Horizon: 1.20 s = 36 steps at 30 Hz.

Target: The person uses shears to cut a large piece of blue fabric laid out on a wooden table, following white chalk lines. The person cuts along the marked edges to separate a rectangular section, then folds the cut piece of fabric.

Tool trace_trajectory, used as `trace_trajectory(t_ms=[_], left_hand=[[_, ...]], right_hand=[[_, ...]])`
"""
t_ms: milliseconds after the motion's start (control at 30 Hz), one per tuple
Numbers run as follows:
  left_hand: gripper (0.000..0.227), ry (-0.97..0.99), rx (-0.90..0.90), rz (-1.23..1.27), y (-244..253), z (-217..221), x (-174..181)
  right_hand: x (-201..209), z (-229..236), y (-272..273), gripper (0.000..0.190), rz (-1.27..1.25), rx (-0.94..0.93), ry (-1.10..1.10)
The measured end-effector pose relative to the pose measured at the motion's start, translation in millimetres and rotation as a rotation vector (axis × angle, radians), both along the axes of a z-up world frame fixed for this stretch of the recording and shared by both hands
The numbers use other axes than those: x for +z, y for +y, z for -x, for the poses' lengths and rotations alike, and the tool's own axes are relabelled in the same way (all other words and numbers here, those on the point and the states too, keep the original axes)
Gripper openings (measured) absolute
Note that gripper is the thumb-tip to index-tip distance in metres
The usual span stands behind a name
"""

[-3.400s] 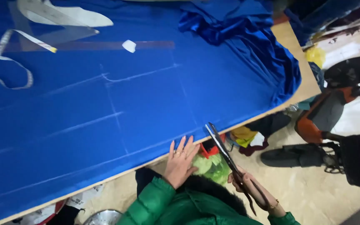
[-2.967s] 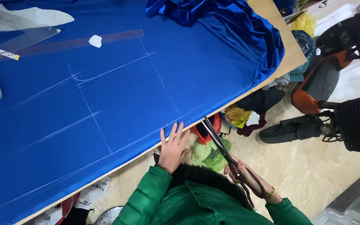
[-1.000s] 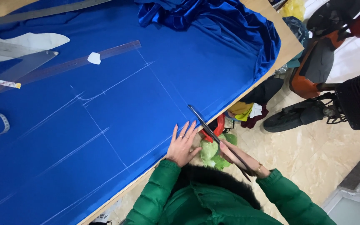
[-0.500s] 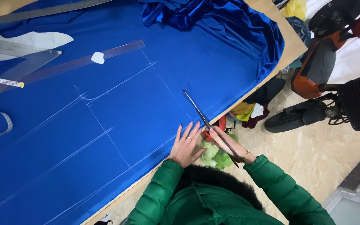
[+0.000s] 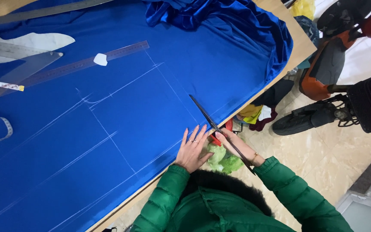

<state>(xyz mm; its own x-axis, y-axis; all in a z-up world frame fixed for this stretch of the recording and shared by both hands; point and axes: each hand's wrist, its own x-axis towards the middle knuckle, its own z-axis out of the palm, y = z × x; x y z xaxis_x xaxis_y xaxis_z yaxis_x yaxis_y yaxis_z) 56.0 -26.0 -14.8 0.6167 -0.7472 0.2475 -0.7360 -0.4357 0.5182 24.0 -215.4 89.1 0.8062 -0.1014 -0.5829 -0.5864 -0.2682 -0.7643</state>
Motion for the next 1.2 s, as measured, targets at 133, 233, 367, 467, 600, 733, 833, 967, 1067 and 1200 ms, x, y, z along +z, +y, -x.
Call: trace_trajectory(t_ms=[133, 233, 367, 467, 600, 733, 833, 967, 1067, 1200], left_hand=[[0.08, 0.007, 0.009, 0.026, 3, 0, -2], [0.082, 0.034, 0.01, 0.106, 2, -1, -1], [0.081, 0.044, 0.01, 0.169, 1, -1, -3], [0.08, 0.042, 0.017, 0.199, 3, -1, -4], [0.079, 0.054, 0.007, 0.229, 5, -2, 1], [0.079, 0.053, -0.001, 0.239, 5, -3, 1], [0.079, 0.068, -0.009, 0.246, 6, -3, 0], [0.081, 0.052, 0.002, 0.238, 5, -3, 1], [0.081, 0.042, 0.005, 0.246, 6, -3, 3], [0.08, 0.05, 0.001, 0.258, 6, -5, 3]], right_hand=[[10, 7, -6, 0.029, -0.216, -0.123, 0.123], [23, 7, -11, 0.041, -0.131, -0.007, 0.122], [5, -11, -17, 0.047, -0.062, 0.092, 0.075], [-29, -34, -19, 0.047, -0.063, 0.038, 0.102], [-54, -56, -20, 0.074, 0.028, 0.209, 0.002], [-64, -70, -20, 0.078, 0.087, 0.23, 0.015], [-41, -75, -10, 0.083, 0.108, 0.215, 0.07], [-39, -80, -15, 0.086, 0.138, 0.228, 0.087], [-64, -77, -17, 0.075, 0.117, 0.185, 0.071], [-86, -75, -25, 0.06, 0.118, 0.115, 0.024]])
